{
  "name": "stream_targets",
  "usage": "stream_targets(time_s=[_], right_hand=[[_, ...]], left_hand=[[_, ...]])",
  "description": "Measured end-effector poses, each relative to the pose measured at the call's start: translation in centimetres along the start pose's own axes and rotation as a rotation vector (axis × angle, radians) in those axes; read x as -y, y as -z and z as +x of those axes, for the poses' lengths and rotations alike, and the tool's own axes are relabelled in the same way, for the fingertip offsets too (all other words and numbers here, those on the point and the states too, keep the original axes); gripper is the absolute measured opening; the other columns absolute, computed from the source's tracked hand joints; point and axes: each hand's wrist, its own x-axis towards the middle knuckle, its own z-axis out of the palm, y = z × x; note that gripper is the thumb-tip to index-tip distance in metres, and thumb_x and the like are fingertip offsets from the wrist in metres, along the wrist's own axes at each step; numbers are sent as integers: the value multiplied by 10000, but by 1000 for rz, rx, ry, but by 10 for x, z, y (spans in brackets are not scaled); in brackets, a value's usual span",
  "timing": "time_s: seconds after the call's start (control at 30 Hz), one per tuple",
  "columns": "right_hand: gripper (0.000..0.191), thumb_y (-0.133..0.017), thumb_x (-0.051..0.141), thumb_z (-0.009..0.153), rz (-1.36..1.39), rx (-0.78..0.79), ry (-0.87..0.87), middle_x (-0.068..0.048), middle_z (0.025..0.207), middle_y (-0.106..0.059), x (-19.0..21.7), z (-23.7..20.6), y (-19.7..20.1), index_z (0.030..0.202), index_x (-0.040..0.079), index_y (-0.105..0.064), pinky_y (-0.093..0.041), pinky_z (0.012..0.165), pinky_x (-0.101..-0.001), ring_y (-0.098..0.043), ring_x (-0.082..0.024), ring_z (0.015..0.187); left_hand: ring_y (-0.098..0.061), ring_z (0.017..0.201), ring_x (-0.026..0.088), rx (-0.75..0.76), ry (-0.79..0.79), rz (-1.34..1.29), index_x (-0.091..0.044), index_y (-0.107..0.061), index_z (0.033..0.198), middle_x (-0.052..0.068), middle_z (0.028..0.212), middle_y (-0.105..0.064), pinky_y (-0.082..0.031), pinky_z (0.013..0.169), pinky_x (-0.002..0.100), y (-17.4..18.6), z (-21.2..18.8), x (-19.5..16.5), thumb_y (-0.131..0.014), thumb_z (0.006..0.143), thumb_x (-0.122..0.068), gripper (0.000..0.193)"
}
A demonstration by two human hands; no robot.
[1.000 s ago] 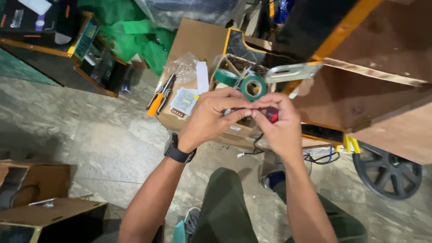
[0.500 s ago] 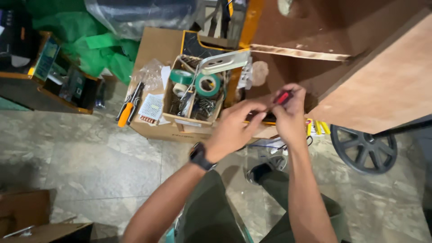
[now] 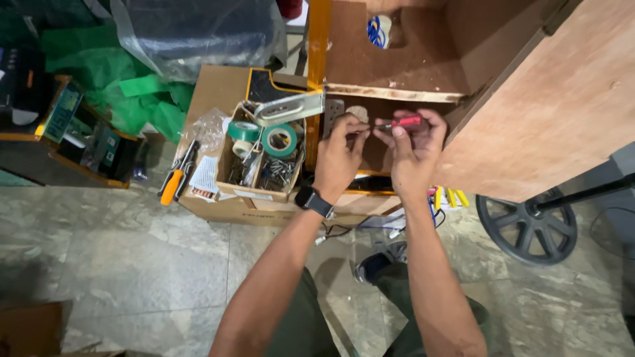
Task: The person kneels in front of an open wooden cabinet and uses a screwdriver to work on components mounted inside it. They handle small screws and parts from a cardboard parts box, adjust a perforated metal power-supply unit, and manipulate wires and fittings inside the cabinet.
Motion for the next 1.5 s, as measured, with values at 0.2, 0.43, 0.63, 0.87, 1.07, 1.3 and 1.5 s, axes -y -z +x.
stream_targets(time_s=[0.2, 0.43, 0.63, 0.87, 1.07, 1.3, 1.5], right_hand=[[387, -564, -89, 1062, -56, 35, -10, -153, 1287, -594, -3, 3, -2, 1367, 67, -384, -629, 1014, -468, -690, -281, 1130], [404, -592, -81, 1058, -208, 54, -24, -156, 1280, -608, -3, -1, 4, 1397, 43, -411, -636, 992, -437, -648, -210, 1108], [417, -585, -75, 1052, -185, 70, -96, -159, 1245, -630, -3, 4, 6, 1414, 41, -413, -642, 953, -412, -679, -210, 1066], [422, -566, -78, 1046, -205, 37, -89, -161, 1205, -638, -12, 6, 15, 1423, 23, -406, -648, 892, -385, -684, -201, 1014], [467, -585, -124, 1038, -478, 11, 104, -185, 1307, -618, -40, 26, 23, 1459, -15, -418, -551, 964, -323, -635, -174, 1139], [131, -635, -66, 1011, -721, 32, 94, -123, 1009, -749, -78, 59, 23, 1142, -62, -644, -575, 813, -320, -684, -136, 902], [92, -602, -47, 986, -901, 149, 183, -154, 901, -733, -94, 75, 38, 1025, -46, -686, -581, 763, -362, -726, -228, 834]], left_hand=[[-795, 987, 252, 2, -81, -57, -34, -537, 1178, 144, 1045, -770, -620, 824, 324, 1, -1, 7, -728, 952, -20, 296], [-784, 977, 256, -37, -113, -25, -25, -540, 1144, 138, 1018, -759, -615, 821, 333, -2, -9, 12, -745, 934, -20, 293], [-774, 941, 282, -50, -35, 42, -17, -535, 1122, 142, 999, -740, -605, 796, 352, -3, -10, 15, -765, 918, -50, 310], [-768, 959, 310, -34, 35, 57, -11, -541, 1135, 172, 1008, -742, -606, 786, 383, -6, -10, 12, -762, 912, -78, 321], [-652, 937, 425, 29, -239, 396, -13, -563, 1118, 223, 1069, -657, -529, 805, 502, -2, -25, 1, -661, 916, -69, 232], [-623, 969, 385, 152, -270, 586, -16, -631, 927, 173, 993, -618, -476, 899, 493, 0, -48, -11, -653, 880, -86, 87], [-635, 899, 349, 222, -272, 607, -27, -665, 905, 148, 945, -629, -453, 998, 568, 7, -41, -13, -676, 799, -89, 124]])
